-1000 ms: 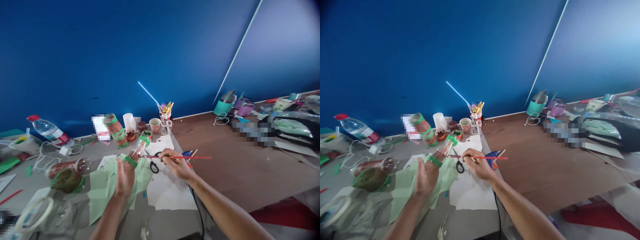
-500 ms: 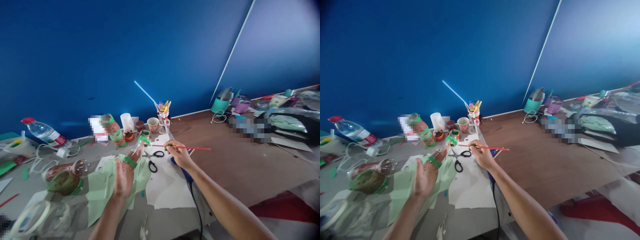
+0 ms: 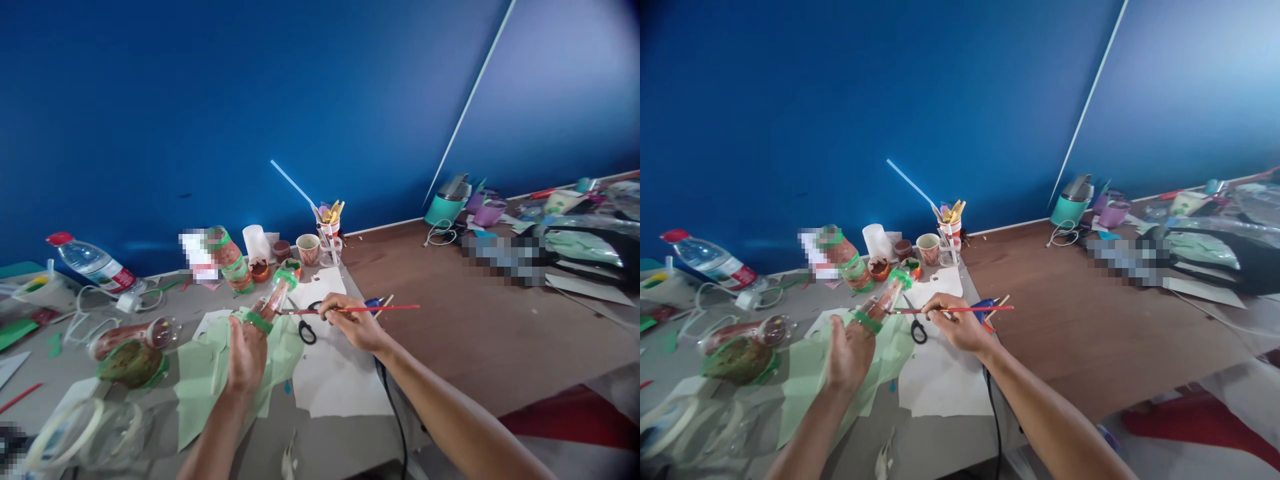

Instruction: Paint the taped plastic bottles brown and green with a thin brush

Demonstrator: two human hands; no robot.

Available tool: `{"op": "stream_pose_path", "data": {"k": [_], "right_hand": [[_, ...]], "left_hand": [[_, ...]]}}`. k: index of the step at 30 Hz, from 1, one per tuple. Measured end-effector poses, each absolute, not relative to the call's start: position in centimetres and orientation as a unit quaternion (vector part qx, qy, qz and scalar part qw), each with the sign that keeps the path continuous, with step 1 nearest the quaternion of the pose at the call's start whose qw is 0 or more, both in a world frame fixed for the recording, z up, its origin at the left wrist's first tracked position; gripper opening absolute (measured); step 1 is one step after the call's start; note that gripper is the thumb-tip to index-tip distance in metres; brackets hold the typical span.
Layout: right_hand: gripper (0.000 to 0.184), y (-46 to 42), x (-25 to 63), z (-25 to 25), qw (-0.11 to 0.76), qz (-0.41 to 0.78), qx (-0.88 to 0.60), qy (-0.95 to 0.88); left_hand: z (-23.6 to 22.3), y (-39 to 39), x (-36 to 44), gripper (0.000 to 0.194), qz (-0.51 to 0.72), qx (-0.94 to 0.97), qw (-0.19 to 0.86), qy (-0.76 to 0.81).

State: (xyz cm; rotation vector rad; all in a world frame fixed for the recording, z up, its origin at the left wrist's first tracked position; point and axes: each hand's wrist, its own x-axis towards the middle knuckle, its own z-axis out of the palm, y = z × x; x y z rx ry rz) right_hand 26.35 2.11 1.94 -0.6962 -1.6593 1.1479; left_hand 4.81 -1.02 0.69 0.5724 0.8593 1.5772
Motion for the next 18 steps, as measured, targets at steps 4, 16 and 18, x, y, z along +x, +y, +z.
{"op": "stream_pose_path", "data": {"k": [4,16,18], "right_hand": [[0.014,2.2,26.6,1.9,0.486,0.490,-0.281,-0.667],[0.015,3.2,26.8,0.9,0.500,0.433,-0.344,-0.666],[0.015,3.5,27.0,0.7,0.510,0.412,-0.354,-0.667]], "left_hand": [[0.5,-1.1,4.8,0.070,0.678,0.246,0.583,0.374],[1.2,-1.2,4.8,0.070,0.654,0.223,0.617,0.378],[1.2,-1.3,4.7,0.072,0.654,0.237,0.610,0.379]]}}
